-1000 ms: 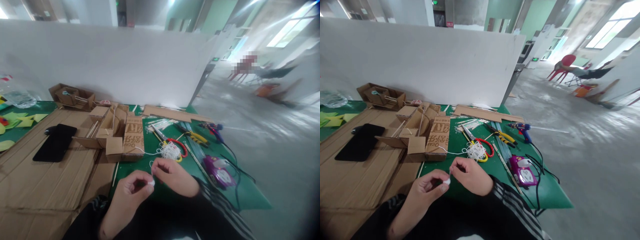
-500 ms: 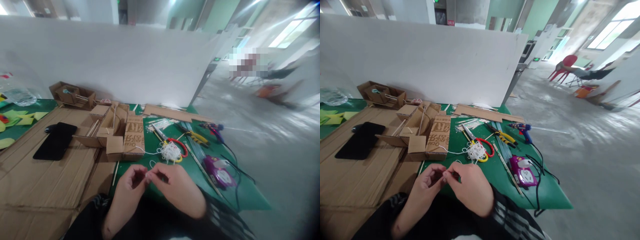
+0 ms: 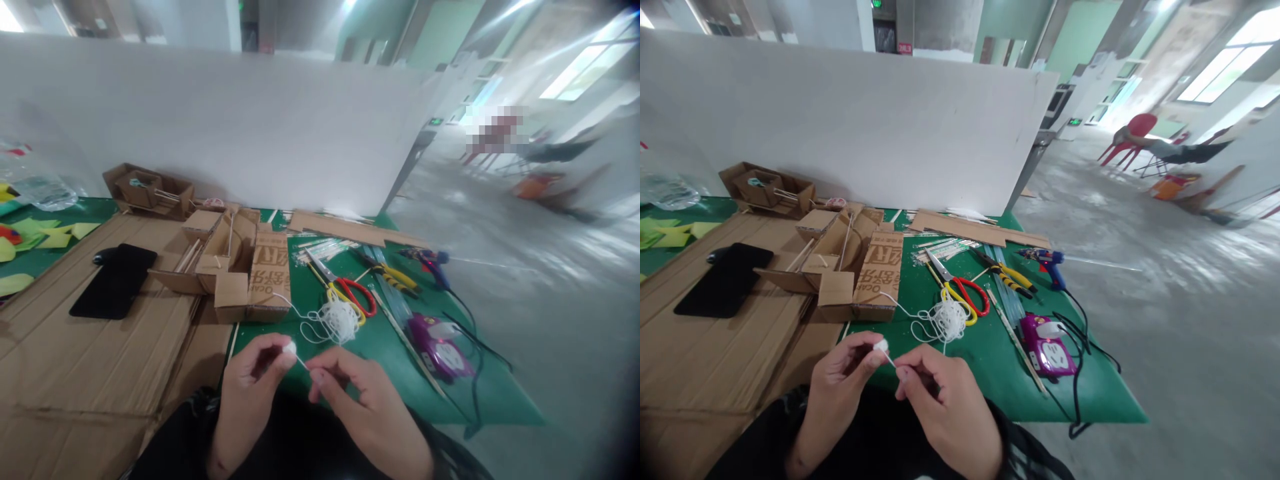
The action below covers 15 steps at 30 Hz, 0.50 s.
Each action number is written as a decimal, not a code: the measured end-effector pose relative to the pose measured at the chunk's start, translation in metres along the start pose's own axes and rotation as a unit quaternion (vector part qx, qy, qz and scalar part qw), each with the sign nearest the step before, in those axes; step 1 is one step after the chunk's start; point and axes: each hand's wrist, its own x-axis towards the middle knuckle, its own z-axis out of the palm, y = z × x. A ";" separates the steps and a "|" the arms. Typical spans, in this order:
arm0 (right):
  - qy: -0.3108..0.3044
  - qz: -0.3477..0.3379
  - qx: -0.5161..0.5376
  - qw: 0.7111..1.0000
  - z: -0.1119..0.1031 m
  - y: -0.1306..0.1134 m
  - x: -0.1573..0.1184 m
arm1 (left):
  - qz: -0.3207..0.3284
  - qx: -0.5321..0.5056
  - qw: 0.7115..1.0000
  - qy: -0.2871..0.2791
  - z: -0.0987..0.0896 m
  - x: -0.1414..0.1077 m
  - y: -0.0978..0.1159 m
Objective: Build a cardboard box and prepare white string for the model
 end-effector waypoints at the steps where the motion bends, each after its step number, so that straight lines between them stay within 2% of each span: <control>1: -0.005 0.002 0.012 1.000 0.001 0.001 0.001 | -0.006 -0.017 1.000 0.006 0.000 0.000 0.000; 4: -0.029 0.007 0.043 0.999 0.004 0.007 0.006 | -0.027 -0.095 0.995 0.003 0.001 0.000 -0.001; 9: -0.071 0.004 0.057 0.996 0.004 0.022 0.017 | -0.048 -0.168 0.983 -0.056 0.004 -0.001 -0.002; 12: -0.079 -0.011 0.015 0.997 -0.002 0.027 0.025 | -0.063 -0.148 0.983 -0.092 0.004 -0.005 0.003; 15: -0.092 -0.027 -0.059 0.994 -0.011 0.028 0.034 | -0.070 -0.074 0.989 -0.111 0.004 -0.008 0.008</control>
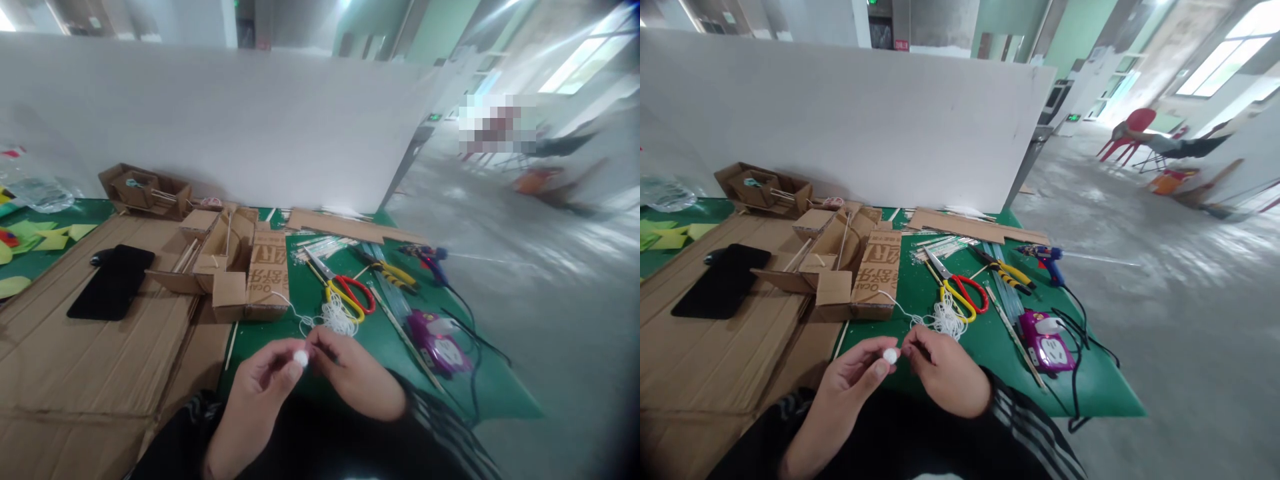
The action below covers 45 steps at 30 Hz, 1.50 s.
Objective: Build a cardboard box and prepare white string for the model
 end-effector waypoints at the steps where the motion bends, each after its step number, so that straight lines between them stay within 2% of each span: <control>1: -0.004 -0.001 -0.024 1.000 -0.004 0.000 0.003 | -0.001 0.025 1.000 -0.005 0.000 0.000 0.001; 5: -0.011 -0.005 -0.102 0.995 -0.016 -0.002 0.011 | 0.014 0.088 0.996 -0.027 0.000 0.003 0.000; 9: -0.003 -0.011 -0.150 0.989 -0.020 -0.008 0.015 | 0.048 0.108 0.993 -0.016 0.000 0.005 -0.005; 12: -0.002 -0.006 -0.168 0.986 -0.021 -0.016 0.016 | 0.027 0.124 0.991 -0.034 0.001 0.006 -0.006; 16: 0.008 0.012 -0.166 0.986 -0.021 -0.029 0.014 | 0.005 0.131 0.991 -0.037 0.002 0.006 -0.007; 22: 0.037 0.035 -0.114 0.992 -0.013 -0.035 0.004 | 0.024 0.132 0.991 -0.015 0.001 0.007 -0.010; 28: 0.049 0.031 -0.123 0.991 -0.005 -0.039 -0.003 | 0.040 0.148 0.988 -0.020 -0.002 0.009 -0.007; 32: 0.044 0.015 -0.083 0.995 0.001 -0.041 -0.012 | 0.028 0.115 0.993 0.028 -0.004 0.012 -0.006; 36: 0.042 0.015 -0.003 0.999 0.012 -0.033 -0.017 | -0.004 0.021 0.997 0.073 -0.006 0.013 -0.008; 41: 0.055 0.005 0.070 0.996 0.019 -0.020 -0.017 | -0.049 -0.131 0.990 0.025 -0.005 0.011 -0.010; 45: 0.058 -0.003 0.098 0.993 0.019 -0.015 -0.015 | -0.064 -0.178 0.982 0.006 -0.002 0.010 -0.005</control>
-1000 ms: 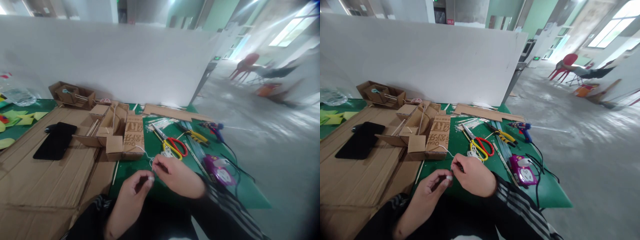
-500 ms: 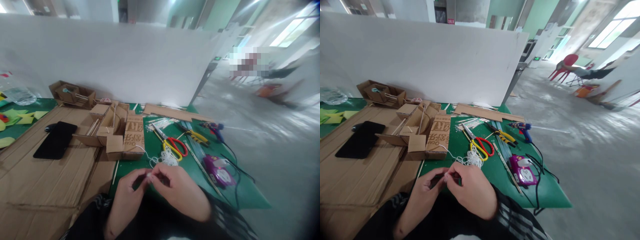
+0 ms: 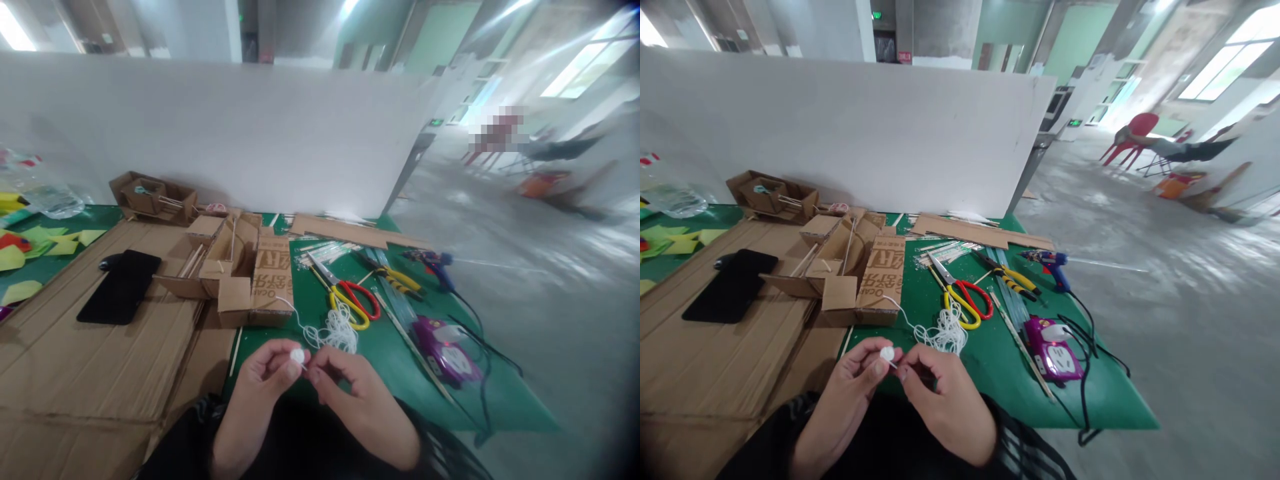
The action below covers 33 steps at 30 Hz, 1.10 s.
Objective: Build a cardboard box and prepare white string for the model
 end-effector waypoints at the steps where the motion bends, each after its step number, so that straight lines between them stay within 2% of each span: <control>1: -0.003 0.001 0.003 1.000 0.000 0.001 0.000 | -0.002 -0.003 1.000 -0.004 0.001 0.000 0.001; 6: -0.010 0.011 -0.010 1.000 -0.001 0.010 0.004 | 0.032 0.042 0.997 -0.053 0.000 -0.002 0.000; 10: -0.061 0.012 -0.033 0.998 -0.008 0.024 0.017 | 0.067 0.108 0.989 -0.079 -0.001 -0.003 0.002; 13: -0.096 0.004 -0.074 0.993 -0.017 0.029 0.032 | 0.067 0.147 0.985 -0.069 0.002 -0.006 0.005; 16: -0.093 0.009 -0.105 0.990 -0.029 0.020 0.042 | 0.060 0.193 0.978 -0.054 0.007 -0.006 0.006; 22: -0.081 0.043 -0.185 0.978 -0.042 -0.018 0.044 | 0.053 0.269 0.961 -0.007 0.009 -0.002 0.002; 29: -0.046 0.041 -0.153 0.986 -0.032 -0.031 0.033 | 0.091 0.207 0.973 0.047 0.011 0.000 0.005; 33: -0.044 0.038 -0.150 0.987 -0.026 -0.036 0.026 | 0.086 0.168 0.981 0.046 0.013 0.001 0.005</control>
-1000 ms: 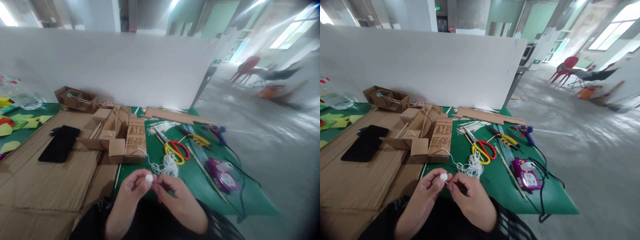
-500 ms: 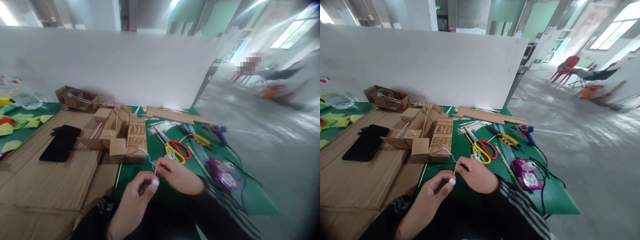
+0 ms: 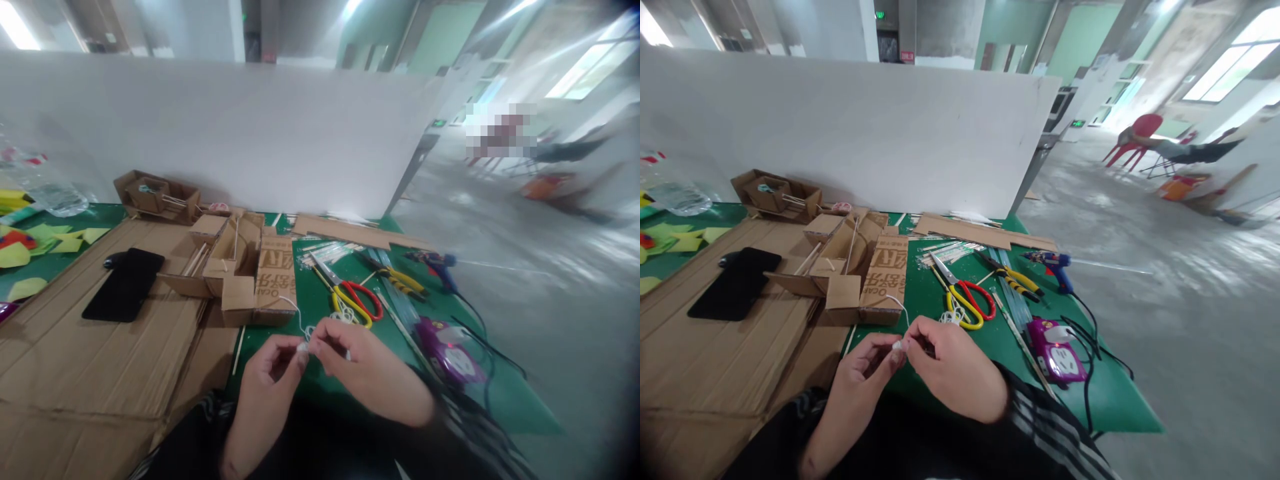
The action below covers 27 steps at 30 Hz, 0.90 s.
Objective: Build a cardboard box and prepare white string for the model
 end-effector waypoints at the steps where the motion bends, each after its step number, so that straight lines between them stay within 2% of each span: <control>1: 0.002 -0.001 -0.005 1.000 0.002 -0.001 -0.002 | -0.004 -0.014 1.000 0.000 0.000 0.001 -0.001; 8: 0.033 -0.023 0.024 0.999 0.022 0.003 -0.014 | -0.025 -0.084 0.995 0.040 -0.004 0.007 -0.007; 12: 0.038 -0.042 0.095 0.994 0.036 0.012 -0.013 | -0.059 -0.164 0.984 0.039 -0.001 0.004 -0.001; 15: 0.029 -0.051 0.147 0.987 0.041 0.019 -0.008 | -0.081 -0.205 0.975 0.018 0.000 0.002 0.002; 19: 0.010 -0.054 0.201 0.978 0.040 0.027 0.002 | -0.096 -0.251 0.963 -0.008 0.000 -0.001 -0.001; 23: -0.012 -0.041 0.203 0.978 0.033 0.034 0.009 | -0.090 -0.247 0.963 -0.058 -0.001 -0.005 -0.004; 27: 0.026 -0.032 0.141 0.989 0.021 0.035 0.011 | -0.108 -0.218 0.967 -0.078 -0.002 -0.008 -0.001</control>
